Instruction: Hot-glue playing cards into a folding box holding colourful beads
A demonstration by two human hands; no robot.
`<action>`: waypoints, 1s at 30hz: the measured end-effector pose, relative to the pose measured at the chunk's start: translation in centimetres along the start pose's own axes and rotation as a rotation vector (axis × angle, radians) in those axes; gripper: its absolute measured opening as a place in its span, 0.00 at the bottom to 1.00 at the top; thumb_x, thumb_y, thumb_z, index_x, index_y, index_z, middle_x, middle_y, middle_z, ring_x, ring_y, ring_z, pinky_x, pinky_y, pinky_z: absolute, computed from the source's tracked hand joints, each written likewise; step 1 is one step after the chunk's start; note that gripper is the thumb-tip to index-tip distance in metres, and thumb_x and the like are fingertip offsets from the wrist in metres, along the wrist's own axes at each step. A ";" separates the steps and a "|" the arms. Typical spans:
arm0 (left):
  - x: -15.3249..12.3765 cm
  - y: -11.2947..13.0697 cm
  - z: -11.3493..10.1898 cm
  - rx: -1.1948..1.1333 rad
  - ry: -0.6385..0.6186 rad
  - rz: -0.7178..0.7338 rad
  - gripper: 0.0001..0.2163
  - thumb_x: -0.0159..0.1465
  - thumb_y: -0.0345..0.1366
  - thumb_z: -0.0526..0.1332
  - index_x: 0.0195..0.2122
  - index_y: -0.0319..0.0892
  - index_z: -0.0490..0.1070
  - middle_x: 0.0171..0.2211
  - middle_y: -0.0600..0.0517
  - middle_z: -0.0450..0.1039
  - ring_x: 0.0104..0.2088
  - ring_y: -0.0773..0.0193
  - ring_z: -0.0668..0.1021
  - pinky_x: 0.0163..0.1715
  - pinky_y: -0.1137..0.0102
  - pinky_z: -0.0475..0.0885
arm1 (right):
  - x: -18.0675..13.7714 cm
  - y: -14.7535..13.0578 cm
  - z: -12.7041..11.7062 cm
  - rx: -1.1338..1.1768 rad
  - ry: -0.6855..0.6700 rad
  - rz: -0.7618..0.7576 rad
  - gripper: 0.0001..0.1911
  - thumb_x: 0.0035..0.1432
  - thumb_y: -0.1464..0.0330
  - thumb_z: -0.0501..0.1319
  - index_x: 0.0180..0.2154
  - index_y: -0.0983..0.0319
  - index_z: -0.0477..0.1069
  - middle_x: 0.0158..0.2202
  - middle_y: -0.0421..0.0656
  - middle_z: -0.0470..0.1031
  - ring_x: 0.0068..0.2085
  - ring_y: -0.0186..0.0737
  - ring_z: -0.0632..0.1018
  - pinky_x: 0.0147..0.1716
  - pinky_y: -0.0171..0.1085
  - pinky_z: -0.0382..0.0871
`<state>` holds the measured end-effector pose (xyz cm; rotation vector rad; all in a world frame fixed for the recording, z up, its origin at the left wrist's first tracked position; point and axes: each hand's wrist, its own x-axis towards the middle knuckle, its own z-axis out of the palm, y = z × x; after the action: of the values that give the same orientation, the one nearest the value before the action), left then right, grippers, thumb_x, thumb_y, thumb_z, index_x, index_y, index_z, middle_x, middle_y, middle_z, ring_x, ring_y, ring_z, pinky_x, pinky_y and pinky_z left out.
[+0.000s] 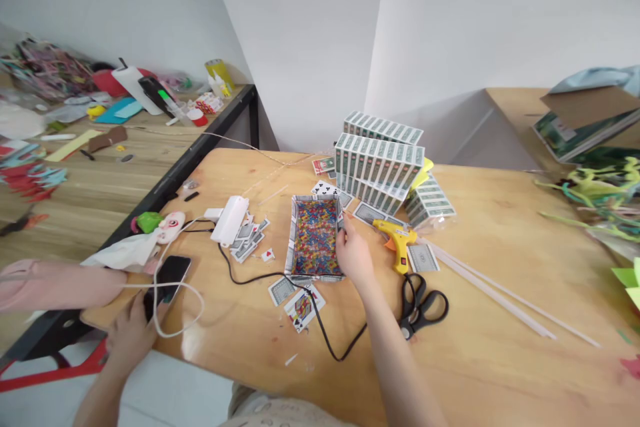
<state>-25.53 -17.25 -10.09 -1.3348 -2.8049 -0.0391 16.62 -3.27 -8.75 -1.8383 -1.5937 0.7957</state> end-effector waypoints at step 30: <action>1.4 7.4 0.4 -0.119 0.118 0.134 0.41 0.58 0.54 0.50 0.61 0.20 0.55 0.51 0.26 0.70 0.52 0.38 0.72 0.54 0.54 0.65 | -1.0 -0.6 -0.1 -0.162 0.082 0.002 0.26 0.61 0.70 0.47 0.59 0.65 0.63 0.44 0.53 0.79 0.40 0.45 0.80 0.39 0.39 0.70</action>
<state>-20.67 -11.50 -10.34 -1.4891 -2.6467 -0.2759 16.23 -4.22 -8.19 -1.9596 -1.6459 0.5992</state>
